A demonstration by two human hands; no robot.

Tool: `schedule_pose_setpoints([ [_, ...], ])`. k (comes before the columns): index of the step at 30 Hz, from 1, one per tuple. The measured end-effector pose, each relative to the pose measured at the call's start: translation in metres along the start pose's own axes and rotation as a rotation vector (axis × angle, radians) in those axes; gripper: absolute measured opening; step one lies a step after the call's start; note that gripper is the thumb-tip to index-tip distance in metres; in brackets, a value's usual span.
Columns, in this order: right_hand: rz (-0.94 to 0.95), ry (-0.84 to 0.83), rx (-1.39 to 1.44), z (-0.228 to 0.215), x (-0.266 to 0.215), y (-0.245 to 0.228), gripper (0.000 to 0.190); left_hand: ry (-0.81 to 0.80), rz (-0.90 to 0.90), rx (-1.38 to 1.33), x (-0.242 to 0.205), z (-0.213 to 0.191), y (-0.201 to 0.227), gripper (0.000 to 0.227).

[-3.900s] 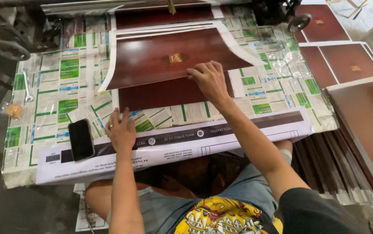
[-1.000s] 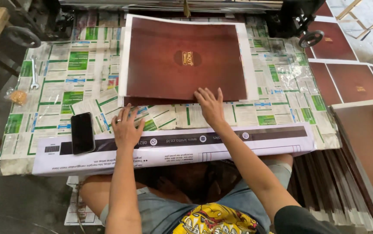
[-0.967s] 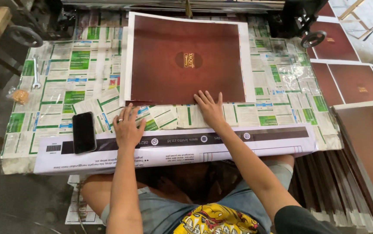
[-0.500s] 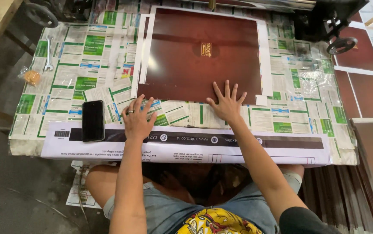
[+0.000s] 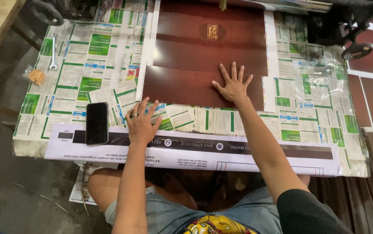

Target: The person sits on the floor and aligns a large brown sheet of material on a table covered with newspaper. They use both hands to smooth the surface and adjust the position of the sheet repeatedly.

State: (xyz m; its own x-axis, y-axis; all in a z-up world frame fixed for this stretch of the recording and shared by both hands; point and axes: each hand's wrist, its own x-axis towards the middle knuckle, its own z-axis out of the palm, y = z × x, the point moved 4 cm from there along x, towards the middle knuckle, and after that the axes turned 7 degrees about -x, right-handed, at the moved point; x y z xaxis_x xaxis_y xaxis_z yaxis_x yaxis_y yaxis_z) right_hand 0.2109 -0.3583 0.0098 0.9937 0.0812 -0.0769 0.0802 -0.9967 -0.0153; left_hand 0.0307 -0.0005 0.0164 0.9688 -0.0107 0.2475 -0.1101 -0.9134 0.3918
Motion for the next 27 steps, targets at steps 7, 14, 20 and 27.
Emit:
schedule_pose_setpoints([
  [7,0.009,0.037,0.019,-0.002,0.028,0.003,0.094,0.005,0.013,0.043,0.001,0.001,0.001,0.057],
  [14,-0.038,0.101,-0.005,0.010,-0.021,-0.011,0.104,0.028,0.011,0.026,0.002,-0.002,0.001,0.056],
  [20,-0.152,0.028,-0.021,0.000,-0.080,-0.006,0.127,0.075,-0.013,-0.056,-0.008,0.007,-0.008,0.055],
  [27,-0.427,0.039,-0.093,-0.020,-0.129,-0.003,0.132,0.272,-0.013,-0.163,-0.010,0.003,-0.017,0.071],
])
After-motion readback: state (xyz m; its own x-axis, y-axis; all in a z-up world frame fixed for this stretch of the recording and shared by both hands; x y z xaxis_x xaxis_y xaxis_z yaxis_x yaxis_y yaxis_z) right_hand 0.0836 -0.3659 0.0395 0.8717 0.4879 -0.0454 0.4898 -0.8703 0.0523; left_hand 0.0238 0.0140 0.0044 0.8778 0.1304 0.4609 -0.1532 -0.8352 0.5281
